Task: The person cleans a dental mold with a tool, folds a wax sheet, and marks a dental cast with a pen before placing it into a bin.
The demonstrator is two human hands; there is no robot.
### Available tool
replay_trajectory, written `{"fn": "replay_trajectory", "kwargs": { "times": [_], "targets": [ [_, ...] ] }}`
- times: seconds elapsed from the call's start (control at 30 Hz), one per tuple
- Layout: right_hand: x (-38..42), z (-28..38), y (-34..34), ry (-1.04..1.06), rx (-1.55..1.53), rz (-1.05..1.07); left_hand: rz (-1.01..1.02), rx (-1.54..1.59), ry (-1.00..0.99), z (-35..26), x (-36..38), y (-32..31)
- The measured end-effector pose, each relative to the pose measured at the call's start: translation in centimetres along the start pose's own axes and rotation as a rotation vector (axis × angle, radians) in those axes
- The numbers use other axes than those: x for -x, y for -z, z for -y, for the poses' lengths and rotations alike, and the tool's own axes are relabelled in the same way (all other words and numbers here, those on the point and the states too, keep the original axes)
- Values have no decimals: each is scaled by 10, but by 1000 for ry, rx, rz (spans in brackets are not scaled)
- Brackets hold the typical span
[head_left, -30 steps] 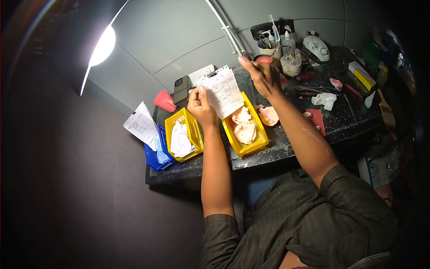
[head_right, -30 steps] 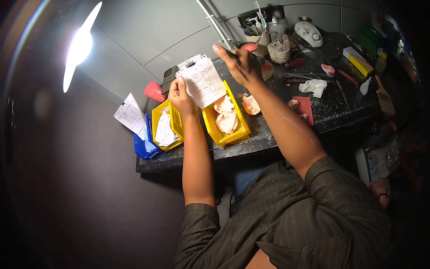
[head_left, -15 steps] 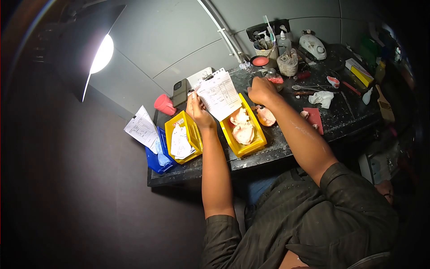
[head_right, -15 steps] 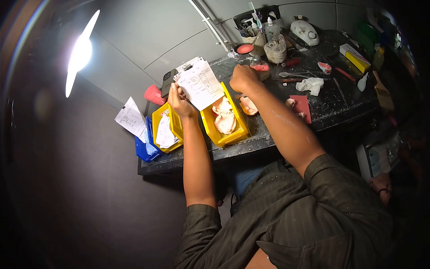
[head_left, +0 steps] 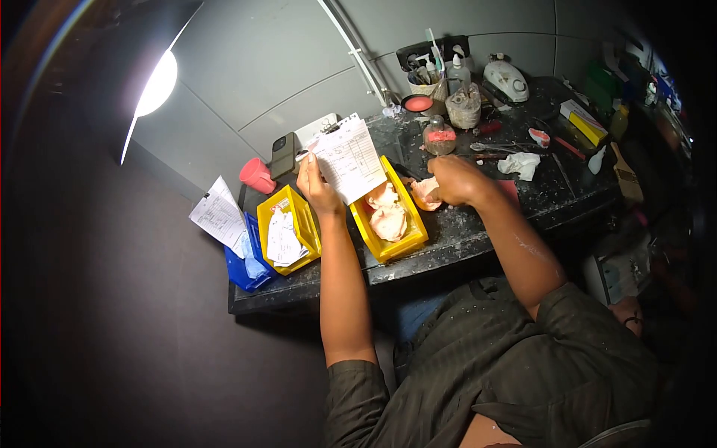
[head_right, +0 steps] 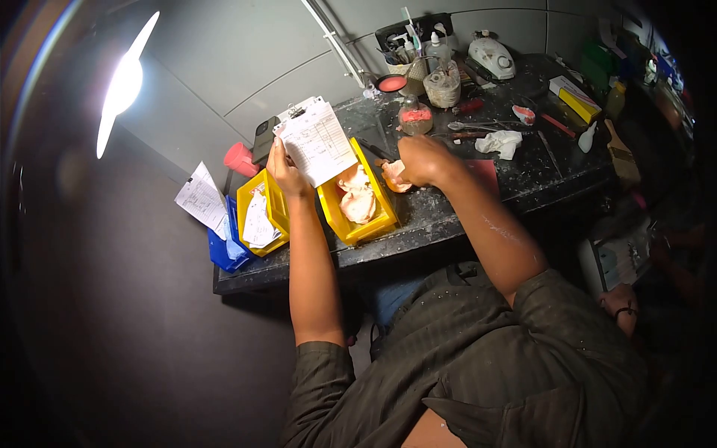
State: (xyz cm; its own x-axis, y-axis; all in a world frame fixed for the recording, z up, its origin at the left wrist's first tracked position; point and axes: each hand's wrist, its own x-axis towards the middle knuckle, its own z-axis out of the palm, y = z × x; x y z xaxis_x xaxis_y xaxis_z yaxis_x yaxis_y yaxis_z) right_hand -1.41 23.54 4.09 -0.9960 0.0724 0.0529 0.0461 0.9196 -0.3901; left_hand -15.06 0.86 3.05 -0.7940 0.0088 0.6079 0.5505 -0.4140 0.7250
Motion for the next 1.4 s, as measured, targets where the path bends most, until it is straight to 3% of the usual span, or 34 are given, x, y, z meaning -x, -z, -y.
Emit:
{"fn": "replay_trajectory", "kwargs": {
  "times": [0.2, 0.27, 0.3, 0.37, 0.47, 0.5, 0.53, 0.73, 0.83, 0.87, 0.9, 0.93, 1.03, 1.1, 1.23, 1.37, 1.4],
  "targets": [
    [16, -1, 1, 3, -199, -33, 22, -69, -43, -5, 5, -4],
    [23, -5, 3, -22, -328, -206, 33, -93, -31, -8, 7, -5],
    [28, -15, 5, 75, -400, -270, 35, -78, -29, -7, 7, -5],
    [32, -42, 11, 110, -724, -167, 32, -63, -26, -6, 7, -3],
    [55, -69, 40, 116, -796, -295, 7, -46, -6, -3, 5, 0],
    [57, -88, 37, 129, -979, -325, -9, -64, -52, 0, 4, 0],
    [78, -77, 57, 4, -1220, -242, -25, -83, -97, 0, 5, 0],
    [119, -114, 81, -18, -1207, -435, 63, -199, -100, 1, 10, -6],
    [123, -128, 74, 217, -1087, -124, 44, -202, -75, 4, 11, -6],
    [125, -128, 65, 264, -866, -174, 44, -199, -57, 4, 10, -4],
    [125, -122, 58, 351, -795, -97, 32, -197, -58, 4, 10, -6],
    [129, -116, 44, 319, -774, -148, 34, -173, -36, 6, 10, -4],
    [135, -106, 33, 302, -605, -44, 44, -165, -7, 9, 9, 1],
    [136, -105, 22, 397, -338, -178, 29, -182, -11, 10, 9, 3],
    [138, -103, 26, 264, -522, -96, 40, -184, 10, 6, 10, 0],
    [144, -94, 43, 78, -1040, 26, 55, -162, 10, 1, 12, -7],
    [142, -101, 41, 194, -996, -65, 60, -162, -9, 4, 10, -5]
  ]
}}
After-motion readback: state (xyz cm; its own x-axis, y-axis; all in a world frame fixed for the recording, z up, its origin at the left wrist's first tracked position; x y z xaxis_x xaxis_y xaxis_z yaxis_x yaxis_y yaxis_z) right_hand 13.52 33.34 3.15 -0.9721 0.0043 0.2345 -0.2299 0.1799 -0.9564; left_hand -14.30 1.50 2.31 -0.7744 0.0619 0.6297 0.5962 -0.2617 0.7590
